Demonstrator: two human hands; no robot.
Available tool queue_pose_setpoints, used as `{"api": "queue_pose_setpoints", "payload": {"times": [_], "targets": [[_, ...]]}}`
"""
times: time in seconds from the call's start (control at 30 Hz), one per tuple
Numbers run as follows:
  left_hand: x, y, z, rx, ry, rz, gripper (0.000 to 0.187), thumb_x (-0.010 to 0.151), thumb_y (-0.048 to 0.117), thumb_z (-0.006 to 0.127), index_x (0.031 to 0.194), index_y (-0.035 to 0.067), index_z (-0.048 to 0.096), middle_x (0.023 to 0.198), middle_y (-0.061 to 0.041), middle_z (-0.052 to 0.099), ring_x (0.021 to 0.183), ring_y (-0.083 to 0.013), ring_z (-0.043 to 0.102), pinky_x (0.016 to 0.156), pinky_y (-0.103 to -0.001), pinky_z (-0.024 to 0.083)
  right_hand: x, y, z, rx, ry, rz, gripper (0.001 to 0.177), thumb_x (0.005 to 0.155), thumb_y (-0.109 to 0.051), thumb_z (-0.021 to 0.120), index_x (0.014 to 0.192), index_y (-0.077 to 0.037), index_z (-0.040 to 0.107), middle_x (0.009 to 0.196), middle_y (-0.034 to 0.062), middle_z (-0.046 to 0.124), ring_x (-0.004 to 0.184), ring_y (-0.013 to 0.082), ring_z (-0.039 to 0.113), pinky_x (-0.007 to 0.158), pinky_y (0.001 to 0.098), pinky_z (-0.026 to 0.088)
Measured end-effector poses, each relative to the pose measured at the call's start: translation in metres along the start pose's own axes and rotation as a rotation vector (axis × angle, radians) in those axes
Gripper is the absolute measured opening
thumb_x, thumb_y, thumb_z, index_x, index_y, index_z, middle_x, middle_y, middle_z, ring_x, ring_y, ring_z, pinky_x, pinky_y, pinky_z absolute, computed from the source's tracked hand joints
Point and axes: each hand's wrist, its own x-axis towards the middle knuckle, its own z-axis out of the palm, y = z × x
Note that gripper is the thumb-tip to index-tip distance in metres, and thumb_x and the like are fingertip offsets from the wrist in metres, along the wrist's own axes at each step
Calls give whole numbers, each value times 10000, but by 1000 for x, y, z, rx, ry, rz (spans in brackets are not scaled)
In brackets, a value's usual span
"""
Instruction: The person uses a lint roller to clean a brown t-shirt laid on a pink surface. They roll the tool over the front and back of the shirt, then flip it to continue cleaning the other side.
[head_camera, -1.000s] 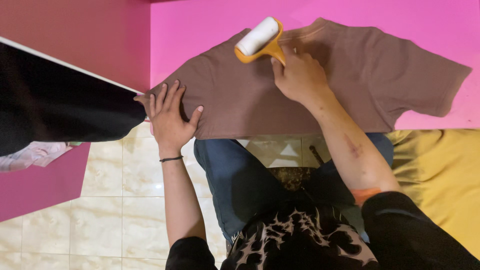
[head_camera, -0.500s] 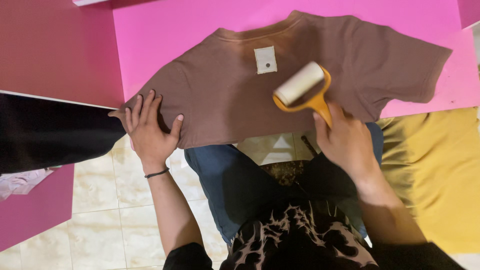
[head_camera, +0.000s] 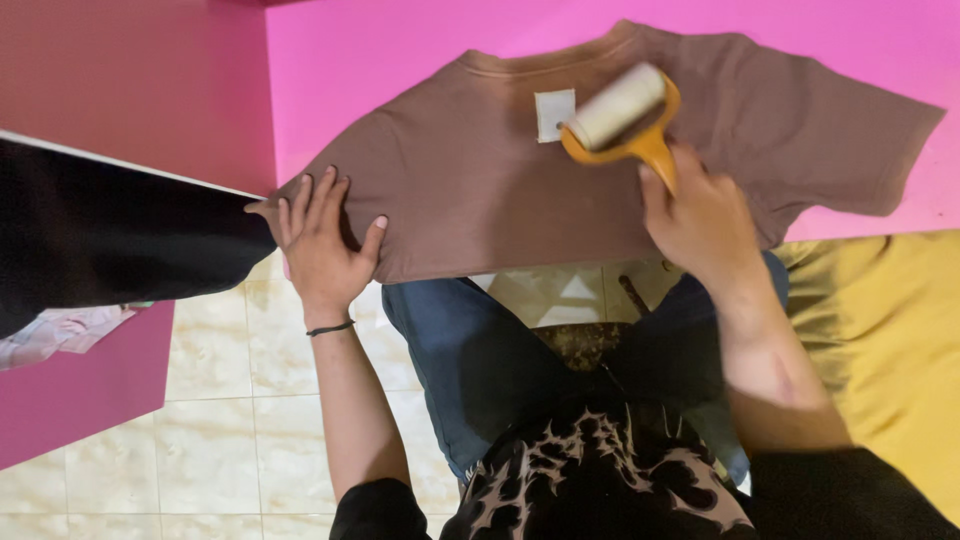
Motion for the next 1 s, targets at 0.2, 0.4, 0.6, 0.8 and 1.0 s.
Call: {"api": "queue_pose_setpoints", "payload": {"times": [0.2, 0.4, 0.6, 0.8, 1.0], "targets": [[2, -1, -1, 20, -8, 6, 591, 920, 423, 754, 1367, 49, 655, 1541, -113, 582, 1486, -370, 449, 1256, -567, 242, -64, 9, -40, -2, -147, 262, 261, 1039, -231, 599, 1169, -10, 547, 598, 262, 633, 600, 479, 680, 554, 550, 550], [3, 2, -1, 29, 10, -1, 596, 896, 433, 765, 1350, 60, 665, 1519, -106, 580, 1464, -363, 451, 1251, -563, 237, 2, 20, -8, -94, -44, 99, 319, 1091, -323, 575, 1148, -10, 574, 738, 311, 659, 735, 546, 662, 690, 627, 540], [1, 4, -1, 4, 8, -20, 584, 901, 422, 756, 1355, 66, 665, 1535, -80, 578, 1480, -352, 441, 1258, -545, 238, 100, 16, 11, 12, 35, -35, 348, 1087, -284, 561, 1233, 32, 565, 893, 338, 708, 868, 579, 647, 809, 641, 504], [1, 0, 0, 15, -1, -1, 592, 911, 429, 758, 1363, 59, 658, 1537, -86, 576, 1486, -349, 436, 1258, -550, 242, 28, 15, -4, 14, 30, 70, 310, 1126, -299, 581, 1222, -4, 571, 889, 334, 685, 899, 570, 659, 818, 621, 529], [4, 8, -4, 1, -35, -11, 587, 921, 439, 726, 1376, 75, 655, 1520, -93, 594, 1488, -365, 440, 1250, -562, 242, -46, 19, -27, 36, -28, 287, 307, 1075, -287, 579, 1203, -10, 545, 741, 303, 663, 774, 544, 662, 701, 609, 531]]}}
